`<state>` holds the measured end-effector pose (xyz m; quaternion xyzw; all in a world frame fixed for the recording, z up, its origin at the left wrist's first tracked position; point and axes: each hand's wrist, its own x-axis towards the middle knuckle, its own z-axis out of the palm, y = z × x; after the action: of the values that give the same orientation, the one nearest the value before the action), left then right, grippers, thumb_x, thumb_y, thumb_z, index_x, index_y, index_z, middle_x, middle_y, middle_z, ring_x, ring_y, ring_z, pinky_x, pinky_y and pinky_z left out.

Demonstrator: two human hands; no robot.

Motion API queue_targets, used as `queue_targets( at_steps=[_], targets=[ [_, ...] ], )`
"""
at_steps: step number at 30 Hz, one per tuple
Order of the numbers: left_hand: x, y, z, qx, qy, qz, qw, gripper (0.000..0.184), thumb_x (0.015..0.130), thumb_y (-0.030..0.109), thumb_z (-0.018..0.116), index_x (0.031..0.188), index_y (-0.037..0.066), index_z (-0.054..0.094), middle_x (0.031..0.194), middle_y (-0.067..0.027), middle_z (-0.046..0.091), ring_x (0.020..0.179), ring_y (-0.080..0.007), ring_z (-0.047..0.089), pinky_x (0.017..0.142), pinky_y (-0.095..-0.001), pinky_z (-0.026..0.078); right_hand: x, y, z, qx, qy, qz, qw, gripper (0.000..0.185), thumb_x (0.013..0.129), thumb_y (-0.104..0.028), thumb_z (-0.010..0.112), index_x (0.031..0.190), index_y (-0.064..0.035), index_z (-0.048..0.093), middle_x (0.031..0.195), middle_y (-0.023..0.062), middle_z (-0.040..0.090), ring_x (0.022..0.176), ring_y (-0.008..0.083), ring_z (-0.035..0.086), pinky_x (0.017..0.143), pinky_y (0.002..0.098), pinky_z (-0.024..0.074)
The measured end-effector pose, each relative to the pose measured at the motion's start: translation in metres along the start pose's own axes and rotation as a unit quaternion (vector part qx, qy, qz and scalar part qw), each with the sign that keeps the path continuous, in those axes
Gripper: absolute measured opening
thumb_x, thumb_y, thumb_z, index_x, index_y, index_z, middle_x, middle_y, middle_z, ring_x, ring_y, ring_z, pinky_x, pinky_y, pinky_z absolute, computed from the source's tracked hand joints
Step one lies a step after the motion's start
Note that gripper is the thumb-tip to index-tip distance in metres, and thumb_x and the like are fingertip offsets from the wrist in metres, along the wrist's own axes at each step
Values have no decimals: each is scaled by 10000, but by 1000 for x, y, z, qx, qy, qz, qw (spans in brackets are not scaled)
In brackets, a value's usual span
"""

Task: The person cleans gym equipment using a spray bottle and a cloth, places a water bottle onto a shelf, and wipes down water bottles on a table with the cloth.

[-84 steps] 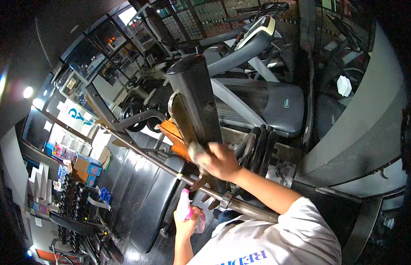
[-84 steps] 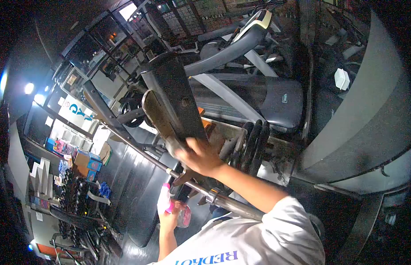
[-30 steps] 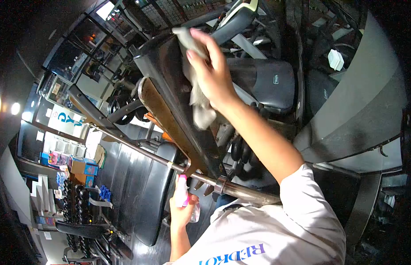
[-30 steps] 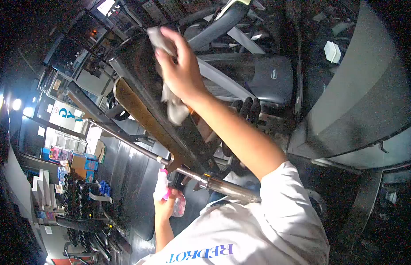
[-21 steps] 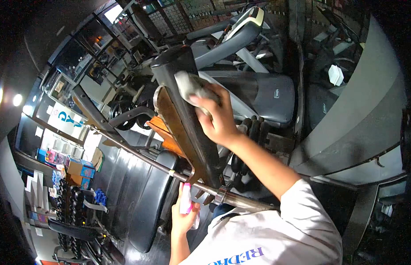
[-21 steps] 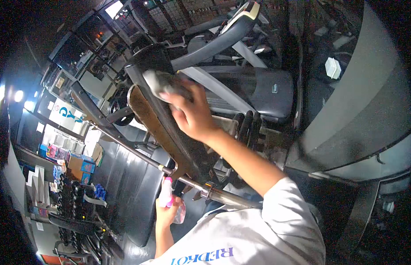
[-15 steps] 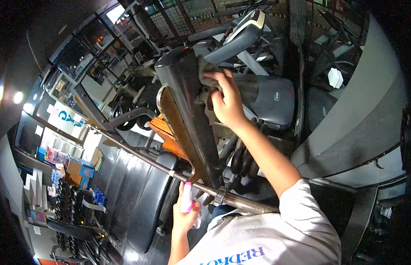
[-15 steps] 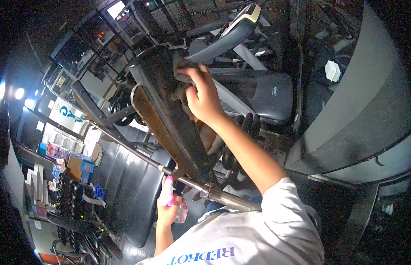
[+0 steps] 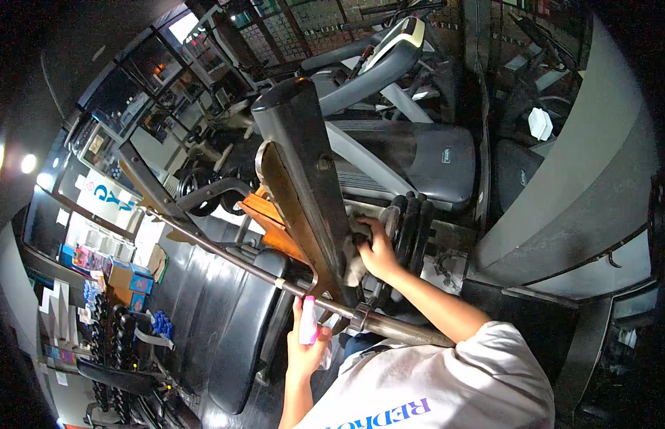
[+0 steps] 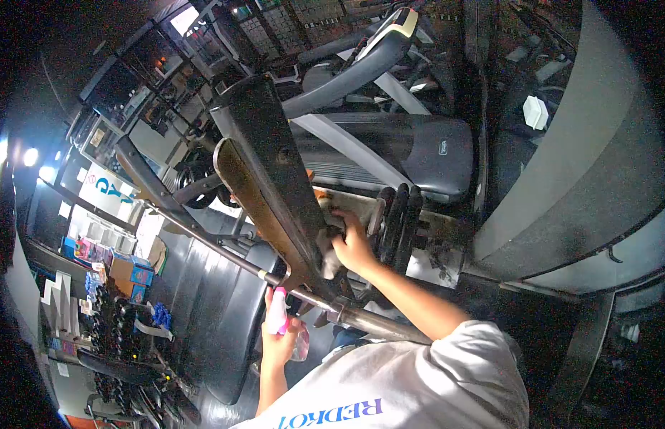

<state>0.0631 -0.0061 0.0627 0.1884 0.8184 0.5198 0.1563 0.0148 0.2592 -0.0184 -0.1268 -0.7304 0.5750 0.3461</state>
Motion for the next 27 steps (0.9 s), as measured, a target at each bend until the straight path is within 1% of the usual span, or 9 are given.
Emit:
queue_targets(
  at_steps=[3,6,10,15,18,21,23,25,27],
  targets=[
    [2,0,0,-8,5,4,1000,904,859,340,696,1551,73,180,735,-57,621,662,-136,626,650,-266,500,-5,7,-7,124,-38,134,983,549,833,98,534,1334,-106,440,1212,121,559,1176,248,530,1034,349,396],
    [3,-3,-3,18,-13,26,999,901,853,313,696,1551,82,174,754,-70,637,660,-149,642,667,-267,511,29,-21,-10,166,19,80,983,553,855,118,519,1356,-98,430,1289,85,498,1227,211,472,1053,326,361],
    [2,-3,-1,16,-11,21,1000,905,845,290,696,1551,84,170,791,-88,662,664,-167,655,672,-274,518,84,-126,-17,229,40,-114,966,594,897,-124,654,1401,-16,360,1388,160,445,1304,243,420,1117,367,294],
    [3,-6,-5,-1,-35,31,999,947,826,277,700,1559,82,133,865,-110,683,700,-191,671,682,-293,524,49,-98,6,64,105,-122,985,632,813,-131,715,1346,2,403,1262,183,492,1197,309,489,1047,414,370],
    [3,-12,-5,-11,-42,33,999,969,820,265,695,1567,92,102,853,-105,678,700,-187,669,679,-293,523,-36,-1,9,-144,-69,-130,979,615,743,-102,754,1274,-89,444,1176,259,471,1070,456,519,881,529,467],
    [4,-11,-2,-11,-44,33,998,988,821,254,688,1569,98,61,821,-96,675,688,-181,672,671,-298,530,-53,39,3,-169,-92,-157,969,560,712,-57,742,1208,-87,484,1123,221,467,1039,418,533,845,457,479],
    [2,3,-1,-25,-48,20,998,1003,829,244,685,1569,107,21,834,-106,689,706,-205,691,680,-313,543,-33,2,-5,-134,-126,-157,970,580,683,-37,740,1216,-102,521,1114,203,473,1029,393,545,862,432,484],
    [3,-4,0,-13,-46,18,999,1004,831,228,682,1568,112,11,854,-114,697,720,-218,699,689,-319,547,9,-58,-8,-126,-86,-282,947,754,656,-18,771,1342,-170,497,1158,180,469,1101,382,538,948,421,473],
    [4,-9,0,-1,-44,16,999,1006,832,212,678,1568,116,0,874,-123,704,734,-232,707,699,-325,552,54,-144,-13,-175,-20,-337,925,782,637,-42,803,1336,-240,512,1128,137,475,972,341,604,809,410,543]
  ],
)
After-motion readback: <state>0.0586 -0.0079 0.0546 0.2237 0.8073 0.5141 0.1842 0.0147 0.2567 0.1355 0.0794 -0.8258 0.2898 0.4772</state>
